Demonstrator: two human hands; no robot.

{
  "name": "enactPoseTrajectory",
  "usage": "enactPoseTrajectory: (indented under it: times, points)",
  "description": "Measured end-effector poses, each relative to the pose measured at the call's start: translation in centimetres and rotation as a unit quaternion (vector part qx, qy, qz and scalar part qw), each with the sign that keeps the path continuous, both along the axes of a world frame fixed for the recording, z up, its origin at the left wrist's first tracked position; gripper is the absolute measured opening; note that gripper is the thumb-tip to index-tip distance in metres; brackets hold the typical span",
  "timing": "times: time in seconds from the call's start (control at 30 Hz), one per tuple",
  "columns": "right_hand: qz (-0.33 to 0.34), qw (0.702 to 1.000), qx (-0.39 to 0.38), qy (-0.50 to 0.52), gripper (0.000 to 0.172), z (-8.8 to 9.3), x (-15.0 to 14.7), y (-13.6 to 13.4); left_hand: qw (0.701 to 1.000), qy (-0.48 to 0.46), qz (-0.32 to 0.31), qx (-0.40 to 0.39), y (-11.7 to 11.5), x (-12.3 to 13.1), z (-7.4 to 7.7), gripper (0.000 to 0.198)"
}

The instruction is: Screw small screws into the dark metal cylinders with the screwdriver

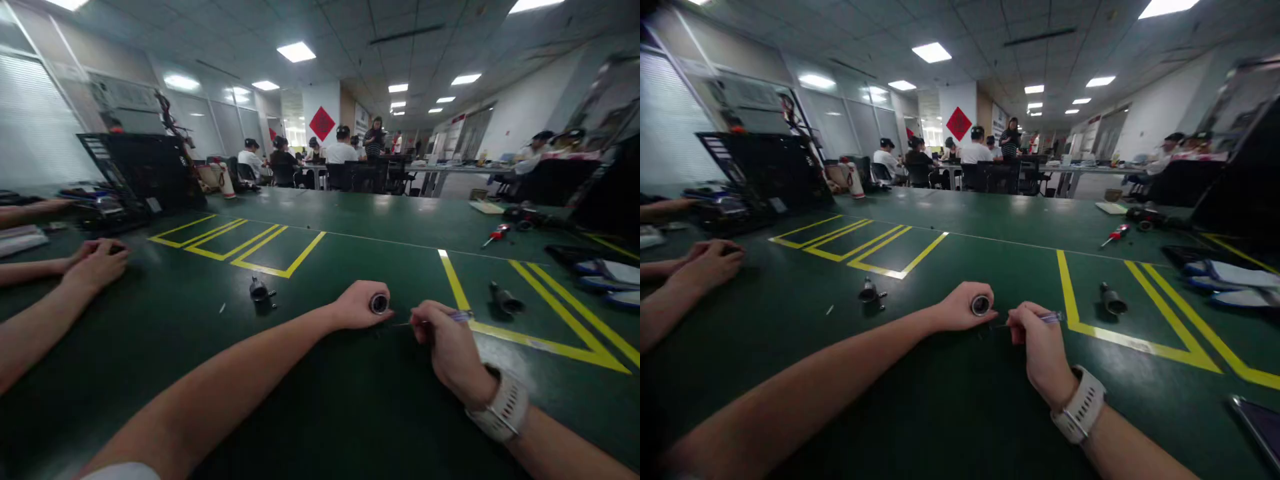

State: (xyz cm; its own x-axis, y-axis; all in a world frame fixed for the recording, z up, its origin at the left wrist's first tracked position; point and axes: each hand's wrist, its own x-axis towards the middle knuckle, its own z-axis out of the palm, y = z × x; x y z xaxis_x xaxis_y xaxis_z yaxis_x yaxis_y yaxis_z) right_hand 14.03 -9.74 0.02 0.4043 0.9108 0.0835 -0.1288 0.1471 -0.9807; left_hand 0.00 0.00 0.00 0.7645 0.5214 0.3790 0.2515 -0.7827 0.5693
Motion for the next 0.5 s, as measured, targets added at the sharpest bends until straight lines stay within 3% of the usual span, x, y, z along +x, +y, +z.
enactPoseTrajectory:
  times: [0.23, 0.5]
  points:
    - [-0.004, 1.000, -0.018, -0.004, 0.019, -0.01, -0.04, 0.05, 0.993, -0.005, -0.063, -0.099, -0.19, -0.39, 0.40, 0.023]
    - [-0.009, 1.000, -0.027, 0.001, 0.018, -0.37, 0.21, 0.13, 0.989, 0.025, -0.104, -0.106, 0.05, -0.55, 0.79, 0.018]
